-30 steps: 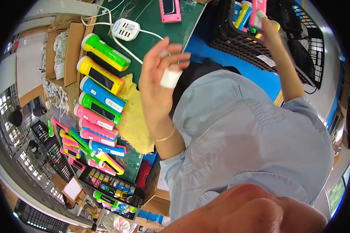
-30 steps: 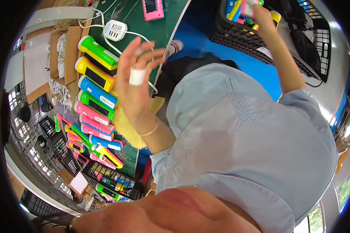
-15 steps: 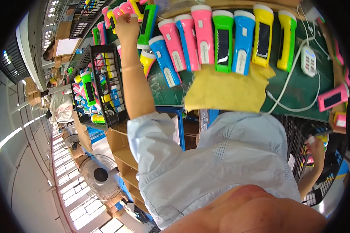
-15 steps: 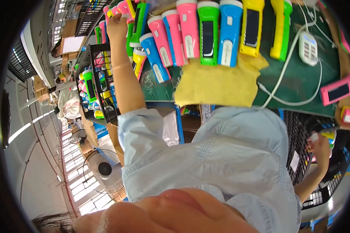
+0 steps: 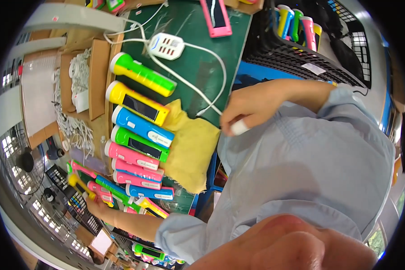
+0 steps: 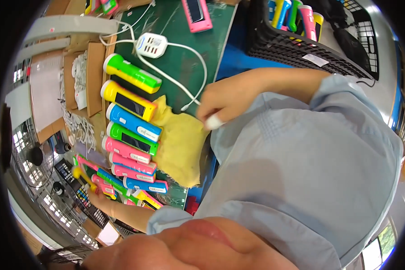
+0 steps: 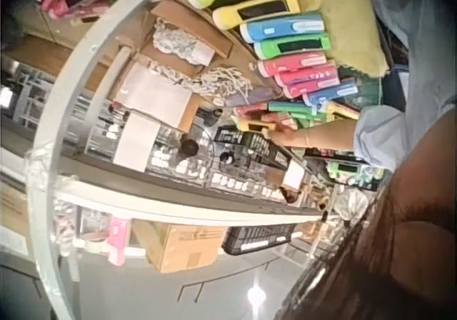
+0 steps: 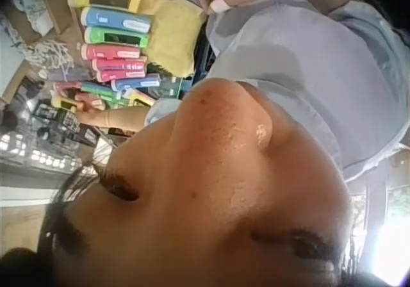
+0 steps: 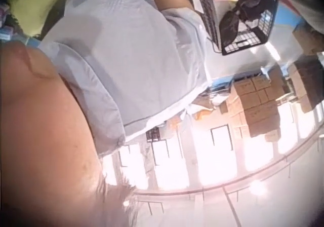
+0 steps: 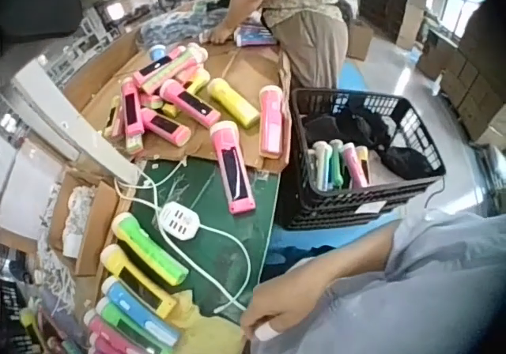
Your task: Inspecting and testing handheld flashlights on an assembly line by plugging them into a power source.
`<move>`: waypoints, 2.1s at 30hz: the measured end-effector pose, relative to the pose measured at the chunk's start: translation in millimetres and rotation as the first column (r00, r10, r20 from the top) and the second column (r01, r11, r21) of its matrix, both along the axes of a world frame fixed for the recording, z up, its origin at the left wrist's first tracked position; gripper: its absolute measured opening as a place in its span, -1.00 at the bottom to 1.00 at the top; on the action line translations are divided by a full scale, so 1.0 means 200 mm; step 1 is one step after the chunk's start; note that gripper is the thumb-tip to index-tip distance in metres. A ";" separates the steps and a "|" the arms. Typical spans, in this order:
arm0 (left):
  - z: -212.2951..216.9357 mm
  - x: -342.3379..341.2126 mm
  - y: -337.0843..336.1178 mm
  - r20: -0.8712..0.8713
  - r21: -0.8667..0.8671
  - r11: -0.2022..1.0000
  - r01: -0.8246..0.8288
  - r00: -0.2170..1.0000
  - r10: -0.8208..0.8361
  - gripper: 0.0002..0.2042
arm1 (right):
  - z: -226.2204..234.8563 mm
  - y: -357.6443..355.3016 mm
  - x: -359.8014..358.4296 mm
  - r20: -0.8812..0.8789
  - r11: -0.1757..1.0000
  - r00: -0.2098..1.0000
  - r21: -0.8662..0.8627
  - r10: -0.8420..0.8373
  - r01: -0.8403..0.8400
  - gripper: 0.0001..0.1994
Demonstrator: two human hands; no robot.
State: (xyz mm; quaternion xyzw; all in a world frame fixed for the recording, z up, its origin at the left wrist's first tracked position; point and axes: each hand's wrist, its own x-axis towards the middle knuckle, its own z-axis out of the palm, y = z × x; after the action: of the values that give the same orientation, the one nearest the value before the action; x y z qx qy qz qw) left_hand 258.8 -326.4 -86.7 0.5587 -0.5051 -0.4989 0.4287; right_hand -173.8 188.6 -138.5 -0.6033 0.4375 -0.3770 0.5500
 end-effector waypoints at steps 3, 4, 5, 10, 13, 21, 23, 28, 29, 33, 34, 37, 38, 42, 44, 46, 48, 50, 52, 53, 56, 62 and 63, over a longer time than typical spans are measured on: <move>0.20 -0.55 0.84 -0.719 0.036 0.918 0.396 0.648 -0.252 -0.56 | 0.07 -0.10 0.13 0.206 0.948 0.944 -0.132 -0.258 0.288 -0.75; 0.14 -0.72 1.11 -0.969 -0.037 0.696 0.718 0.145 -0.201 -0.61 | 0.05 -0.17 0.21 0.192 0.886 0.914 -0.241 -0.356 0.396 -0.71; 0.06 -0.83 1.34 -0.971 -0.135 0.570 0.810 0.007 -0.240 -0.63 | 0.05 -0.22 0.26 0.232 0.836 0.864 -0.236 -0.447 0.496 -0.68; -0.33 -1.14 2.18 -0.849 0.388 0.637 0.666 0.527 -0.034 -0.50 | 0.13 -0.24 0.34 0.533 0.844 0.662 0.237 -0.527 0.481 -0.58; -0.32 -1.06 2.20 -0.452 0.158 0.714 0.682 0.693 -0.561 -0.45 | 0.17 -0.17 0.37 0.598 0.073 0.468 -0.564 -0.650 0.822 -0.59; -0.20 -1.30 2.16 -0.656 0.005 0.843 0.538 0.638 -0.403 -0.57 | 0.11 -0.04 0.35 -0.234 0.914 0.884 -0.070 -0.404 0.399 -0.56; -0.23 -1.26 2.14 -0.767 0.189 0.856 0.481 0.617 -0.177 -0.64 | 0.11 -0.04 0.23 -0.347 0.939 0.877 -0.209 -0.332 0.273 -0.72; -0.18 -1.24 2.01 -0.869 0.119 0.797 0.592 0.450 -0.205 -0.72 | 0.05 -0.11 0.15 -0.400 0.758 0.700 -0.571 -0.591 0.314 -0.79; -0.16 -1.26 2.00 -0.929 0.102 0.757 0.646 0.333 -0.160 -0.72 | 0.03 -0.15 0.16 -0.434 0.717 0.644 -0.644 -0.630 0.267 -0.75; -0.08 -1.33 1.95 -0.958 0.161 0.707 0.689 0.282 -0.057 -0.68 | -0.10 -0.26 0.23 -0.556 0.734 0.547 -0.657 -0.626 0.172 -0.65; -0.08 -1.33 1.94 -0.966 0.156 0.685 0.712 0.253 -0.043 -0.65 | -0.12 -0.27 0.24 -0.606 0.758 0.508 -0.633 -0.612 0.157 -0.66; -0.11 -1.32 1.92 -0.975 0.142 0.642 0.753 0.218 -0.040 -0.62 | -0.17 -0.28 0.23 -0.544 0.723 0.537 -0.663 -0.644 0.195 -0.68; -0.12 -1.32 1.92 -0.975 0.149 0.642 0.752 0.221 -0.032 -0.62 | -0.18 -0.28 0.23 -0.548 0.734 0.547 -0.649 -0.634 0.200 -0.69; -0.15 -1.32 1.93 -0.899 0.248 0.754 0.609 0.434 -0.055 -0.61 | -0.15 -0.25 0.22 -0.563 0.766 0.571 -0.613 -0.597 0.196 -0.70; -0.15 -1.31 1.91 -0.854 0.232 0.796 0.558 0.509 -0.108 -0.65 | -0.12 -0.23 0.21 -0.546 0.764 0.603 -0.621 -0.582 0.176 -0.73; -0.14 -1.29 1.91 -0.772 0.172 0.851 0.496 0.605 -0.197 -0.68 | -0.09 -0.20 0.17 -0.547 0.795 0.651 -0.588 -0.526 0.150 -0.77; -0.13 -1.28 1.91 -0.710 0.177 0.864 0.472 0.669 -0.219 -0.69 | -0.08 -0.19 0.13 -0.568 0.841 0.671 -0.517 -0.477 0.160 -0.81; -0.13 -1.27 1.93 -0.621 0.143 0.892 0.429 0.741 -0.257 -0.75 | -0.09 -0.19 0.10 -0.541 0.853 0.706 -0.493 -0.457 0.174 -0.87; -0.15 -1.27 1.95 -0.584 0.127 0.903 0.411 0.767 -0.267 -0.79 | -0.05 -0.20 0.07 -0.396 0.871 0.813 -0.420 -0.428 0.254 -0.91; -0.16 -1.27 1.96 -0.542 0.100 0.916 0.388 0.793 -0.276 -0.81 | -0.04 -0.21 0.06 -0.304 0.880 0.846 -0.335 -0.439 0.336 -0.90; -0.17 -1.23 1.97 -0.329 0.088 0.914 0.396 0.878 -0.348 -0.81 | 0.03 -0.22 0.01 -0.257 0.912 0.877 -0.162 -0.407 0.376 -0.85; -0.18 -1.18 1.92 0.056 -0.294 0.852 0.432 0.898 -0.436 -0.54 | 0.02 -0.26 -0.07 0.029 0.956 0.956 0.002 -0.293 0.293 -0.82; -0.20 -1.15 1.89 0.266 -0.444 0.798 0.408 0.910 -0.318 -0.45 | 0.04 -0.27 -0.07 -0.019 0.951 0.951 -0.030 -0.308 0.307 -0.83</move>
State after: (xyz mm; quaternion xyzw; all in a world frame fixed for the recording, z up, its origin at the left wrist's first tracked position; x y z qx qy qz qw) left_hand 27.9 51.4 -125.9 0.3661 -0.7489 -0.3754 0.4053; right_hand -186.9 135.4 -131.2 -0.5396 0.5274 -0.4566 0.4714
